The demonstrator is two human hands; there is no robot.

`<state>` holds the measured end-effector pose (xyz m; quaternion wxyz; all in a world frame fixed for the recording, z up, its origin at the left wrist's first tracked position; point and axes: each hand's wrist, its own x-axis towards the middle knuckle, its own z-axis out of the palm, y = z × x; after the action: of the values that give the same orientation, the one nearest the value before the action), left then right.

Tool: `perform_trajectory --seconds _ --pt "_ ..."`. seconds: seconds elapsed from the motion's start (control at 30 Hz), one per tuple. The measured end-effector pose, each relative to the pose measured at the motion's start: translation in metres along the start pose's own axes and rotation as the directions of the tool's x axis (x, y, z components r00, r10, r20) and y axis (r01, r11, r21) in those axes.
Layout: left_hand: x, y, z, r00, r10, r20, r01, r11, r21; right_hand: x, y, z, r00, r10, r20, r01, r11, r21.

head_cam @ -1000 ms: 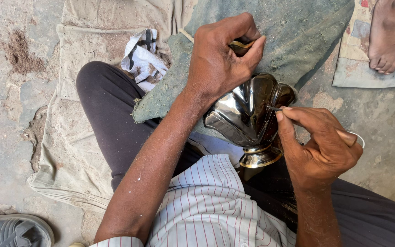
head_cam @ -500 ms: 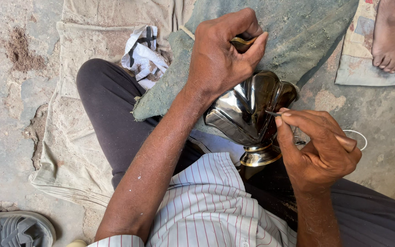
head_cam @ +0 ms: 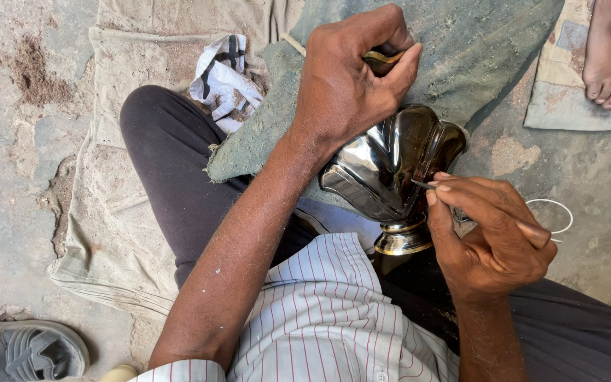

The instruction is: The person sits on the floor and uses a small metal tool to polish the surface of a shiny silver-colored metal vessel. They rotate the vessel and work on different sections, including the base and body, while resting it on a cloth pad.

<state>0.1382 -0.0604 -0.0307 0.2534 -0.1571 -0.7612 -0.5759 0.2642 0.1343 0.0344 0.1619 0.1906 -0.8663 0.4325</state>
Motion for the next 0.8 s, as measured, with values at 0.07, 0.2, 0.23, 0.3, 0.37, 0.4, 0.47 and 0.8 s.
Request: perform_trajectory --seconds 0.07,0.2,0.23,0.3,0.37,0.4,0.47,0.8 --pt "-0.001 -0.001 0.001 1.000 0.011 0.000 -0.011 1.000 0.002 -0.003 0.000 0.000 1.000 -0.006 -0.003 0.006 1.000 -0.014" --pt "-0.001 -0.003 0.002 0.999 0.035 -0.014 -0.035 0.999 -0.019 -0.006 0.003 0.000 0.998 -0.059 -0.003 0.058 0.997 -0.055" --pt "-0.001 -0.003 0.002 0.999 0.043 -0.015 -0.044 0.999 -0.024 -0.007 0.003 0.001 0.998 -0.058 -0.003 0.058 0.997 -0.053" --pt "-0.001 -0.003 0.001 0.999 0.038 -0.010 -0.038 0.999 -0.039 -0.009 0.003 0.000 0.998 -0.057 0.001 0.057 0.997 -0.054" --pt "-0.001 -0.002 0.000 0.999 0.031 -0.010 -0.032 0.998 -0.048 -0.011 0.002 0.000 0.998 -0.059 0.012 0.059 0.996 -0.066" --pt "-0.002 -0.002 0.000 1.000 0.026 -0.012 -0.026 0.998 -0.050 -0.012 0.001 -0.001 0.998 -0.059 0.019 0.060 0.995 -0.074" --pt "-0.002 -0.001 0.001 1.000 0.020 -0.016 -0.021 0.998 -0.061 -0.013 -0.001 -0.001 0.998 -0.052 0.026 0.054 0.995 -0.089" --pt "-0.003 0.000 0.001 1.000 0.008 -0.024 -0.009 0.998 -0.063 -0.018 -0.004 0.001 0.998 -0.049 0.030 0.052 0.992 -0.113"
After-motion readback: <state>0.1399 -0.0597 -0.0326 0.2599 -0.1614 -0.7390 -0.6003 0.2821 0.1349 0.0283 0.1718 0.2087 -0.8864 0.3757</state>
